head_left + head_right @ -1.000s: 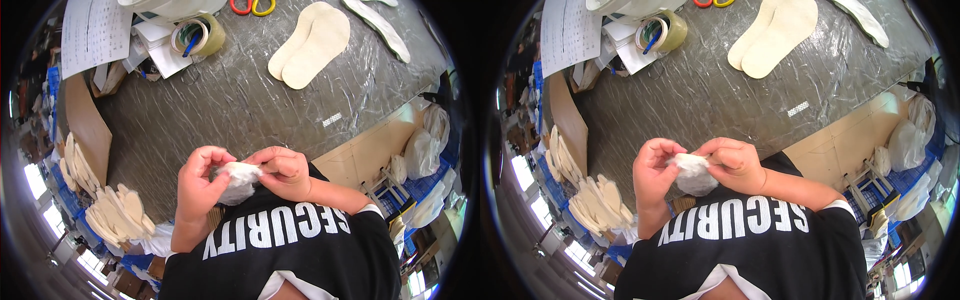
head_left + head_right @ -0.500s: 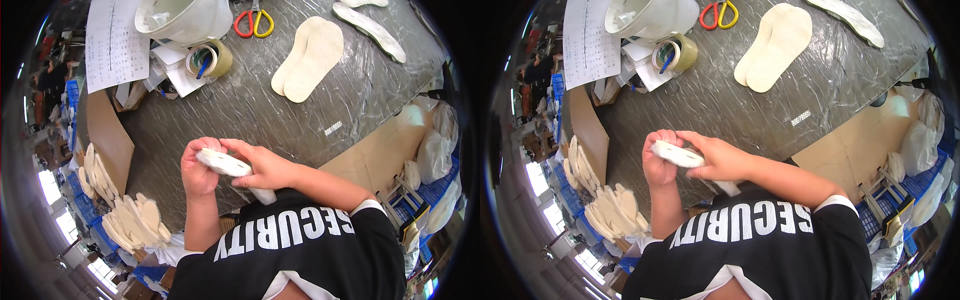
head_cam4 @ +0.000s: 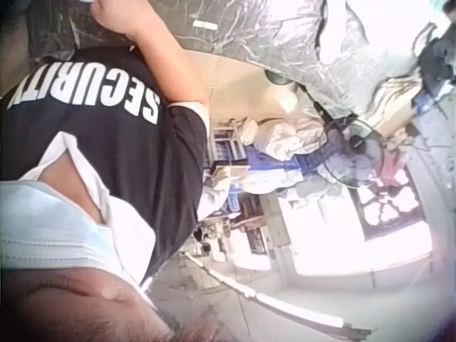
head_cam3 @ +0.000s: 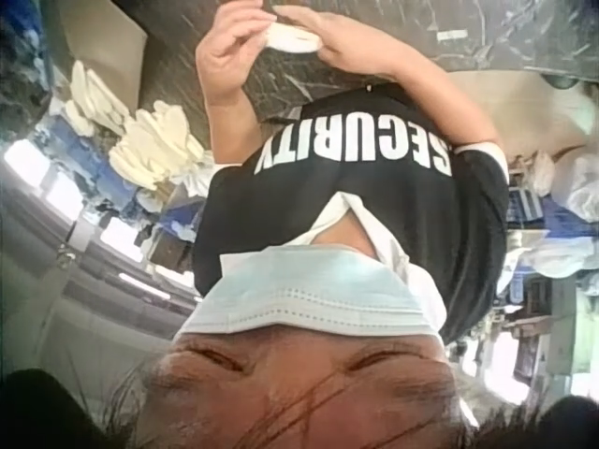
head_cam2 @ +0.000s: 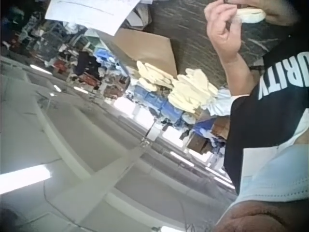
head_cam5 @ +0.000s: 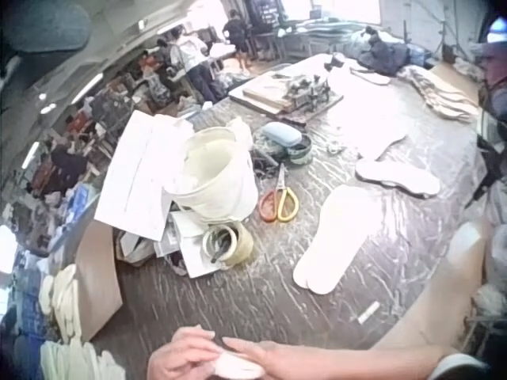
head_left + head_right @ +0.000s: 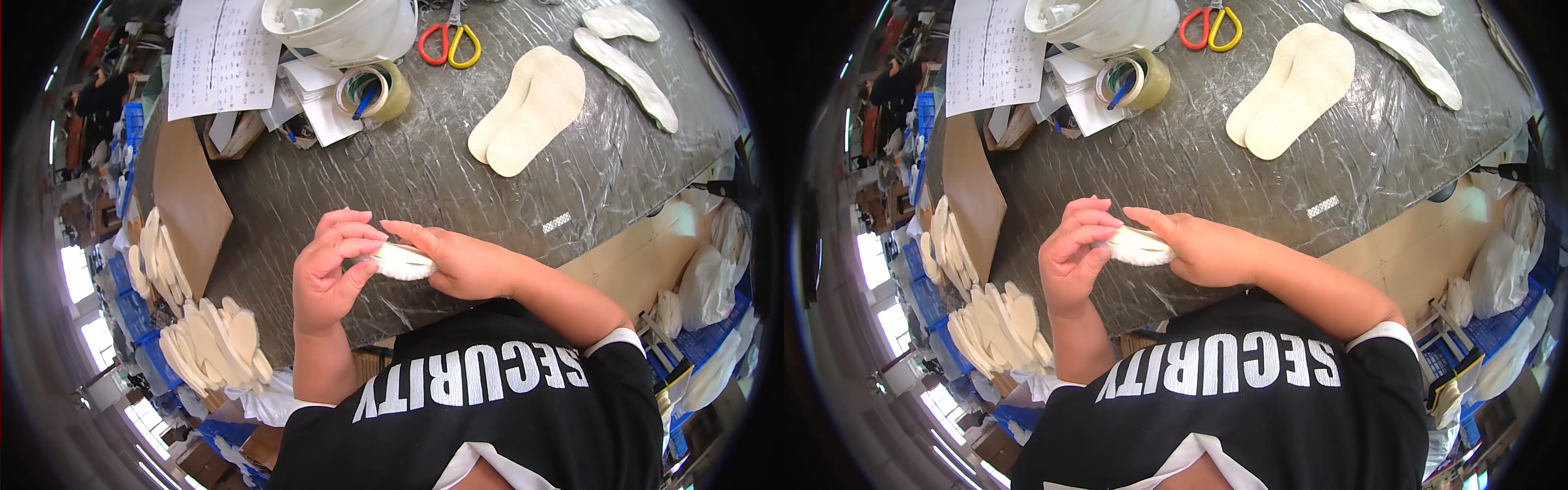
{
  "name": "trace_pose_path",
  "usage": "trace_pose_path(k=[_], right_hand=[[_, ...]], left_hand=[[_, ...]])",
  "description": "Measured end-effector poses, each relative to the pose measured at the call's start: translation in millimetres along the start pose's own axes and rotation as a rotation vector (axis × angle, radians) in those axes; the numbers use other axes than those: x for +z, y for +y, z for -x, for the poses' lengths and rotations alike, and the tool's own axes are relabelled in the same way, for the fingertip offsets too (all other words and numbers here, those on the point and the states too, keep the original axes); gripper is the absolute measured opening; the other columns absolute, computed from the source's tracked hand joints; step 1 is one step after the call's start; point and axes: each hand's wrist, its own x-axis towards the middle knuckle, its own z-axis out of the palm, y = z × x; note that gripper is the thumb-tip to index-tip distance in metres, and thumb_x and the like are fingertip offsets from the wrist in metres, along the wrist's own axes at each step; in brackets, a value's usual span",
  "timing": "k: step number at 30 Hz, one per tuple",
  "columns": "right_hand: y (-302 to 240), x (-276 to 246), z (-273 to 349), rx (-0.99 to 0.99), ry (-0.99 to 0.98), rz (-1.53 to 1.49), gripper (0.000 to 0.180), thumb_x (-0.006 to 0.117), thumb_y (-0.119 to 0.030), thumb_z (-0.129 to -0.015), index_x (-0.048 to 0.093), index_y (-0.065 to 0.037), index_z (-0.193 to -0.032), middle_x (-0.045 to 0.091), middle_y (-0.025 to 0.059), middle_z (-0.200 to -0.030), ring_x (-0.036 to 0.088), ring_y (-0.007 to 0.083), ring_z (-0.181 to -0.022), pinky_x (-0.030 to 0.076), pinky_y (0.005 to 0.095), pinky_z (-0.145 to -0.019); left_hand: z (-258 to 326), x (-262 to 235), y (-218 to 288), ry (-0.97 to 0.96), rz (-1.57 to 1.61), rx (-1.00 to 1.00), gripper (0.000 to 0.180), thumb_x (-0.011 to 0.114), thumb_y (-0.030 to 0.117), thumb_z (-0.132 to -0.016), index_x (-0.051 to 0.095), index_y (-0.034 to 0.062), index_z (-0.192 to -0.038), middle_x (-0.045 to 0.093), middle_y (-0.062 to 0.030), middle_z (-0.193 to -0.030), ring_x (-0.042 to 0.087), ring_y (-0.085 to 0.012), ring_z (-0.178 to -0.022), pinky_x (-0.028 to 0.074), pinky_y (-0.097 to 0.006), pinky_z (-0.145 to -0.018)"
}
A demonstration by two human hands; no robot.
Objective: Attaching a white lining material to shoe insoles and inspecting the bond.
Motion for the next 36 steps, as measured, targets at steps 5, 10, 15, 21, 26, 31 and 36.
trace_pose_path(k=[5,10,15,21,26,31,36], right_hand=[[-2.0,1.6,2.7,0.105,-0.078,0.049,0.087,0.051,0.01,-0.069,0.018,-0.006,-0.149,0.058,0.0227,-0.12,0.052,0.0405,-0.113,0.042,0.0447,-0.098],[-3.9,1.2,7.6,0.099,-0.074,0.094,0.079,0.05,0.005,-0.074,0.022,-0.007,-0.147,0.058,0.0292,-0.112,0.056,0.0451,-0.105,0.045,0.0488,-0.09],[-4.7,3.1,10.8,0.205,-0.15,0.066,0.079,0.049,0.004,-0.076,0.02,-0.008,-0.148,0.059,0.0296,-0.108,0.057,0.0451,-0.102,0.045,0.0493,-0.086],[5.0,7.8,16.8,0.237,-0.122,-0.006,0.071,0.048,0.003,-0.076,0.024,-0.005,-0.142,0.061,0.0312,-0.101,0.06,0.0463,-0.094,0.046,0.0507,-0.081],[1.8,6.1,15.9,0.306,-0.176,-0.021,0.064,0.047,0.002,-0.078,0.026,0.001,-0.139,0.062,0.0304,-0.099,0.061,0.0445,-0.093,0.047,0.0488,-0.079],[0.3,3.2,15.9,0.38,-0.275,-0.081,0.059,0.05,-0.003,-0.081,0.029,0.004,-0.136,0.063,0.0286,-0.098,0.063,0.0416,-0.09,0.048,0.0455,-0.078],[11.4,5.6,16.1,0.405,-0.373,-0.199,0.057,0.056,-0.011,-0.082,0.035,0.005,-0.133,0.062,0.0267,-0.101,0.064,0.0366,-0.092,0.048,0.0414,-0.077]], left_hand=[[5.3,0.1,-2.6,-0.004,-0.039,-0.011,0.012,0.073,0.009,-0.077,0.068,0.0027,-0.086,0.069,-0.0056,-0.09,0.06,-0.0271,-0.097,0.039,-0.045,-0.097],[5.5,5.6,-5.4,-0.027,-0.048,-0.033,0.009,0.071,0.007,-0.078,0.067,0.0028,-0.085,0.067,-0.0051,-0.086,0.061,-0.0263,-0.093,0.041,-0.044,-0.095],[10.5,10.4,-16.6,-0.048,-0.073,-0.041,0.014,0.071,0.013,-0.08,0.066,0.0018,-0.088,0.064,-0.0069,-0.083,0.058,-0.0261,-0.096,0.042,-0.044,-0.096],[5.5,19.7,-0.1,-0.181,-0.264,-0.004,0.031,0.075,0.023,-0.076,0.066,0.0025,-0.098,0.064,-0.0082,-0.098,0.056,-0.0297,-0.104,0.041,-0.046,-0.096],[4.0,22.7,-1.7,-0.263,-0.326,0.036,0.026,0.076,0.016,-0.07,0.068,0.0049,-0.093,0.066,-0.0055,-0.094,0.057,-0.0288,-0.102,0.037,-0.046,-0.097],[4.0,23.4,-2.6,-0.325,-0.367,0.063,0.024,0.076,0.02,-0.071,0.069,0.0072,-0.09,0.066,-0.0027,-0.088,0.058,-0.0276,-0.098,0.038,-0.045,-0.095],[2.9,28.0,-3.5,-0.375,-0.373,0.086,0.023,0.076,0.019,-0.07,0.066,0.0058,-0.087,0.064,-0.0037,-0.084,0.057,-0.0274,-0.09,0.039,-0.042,-0.088]])
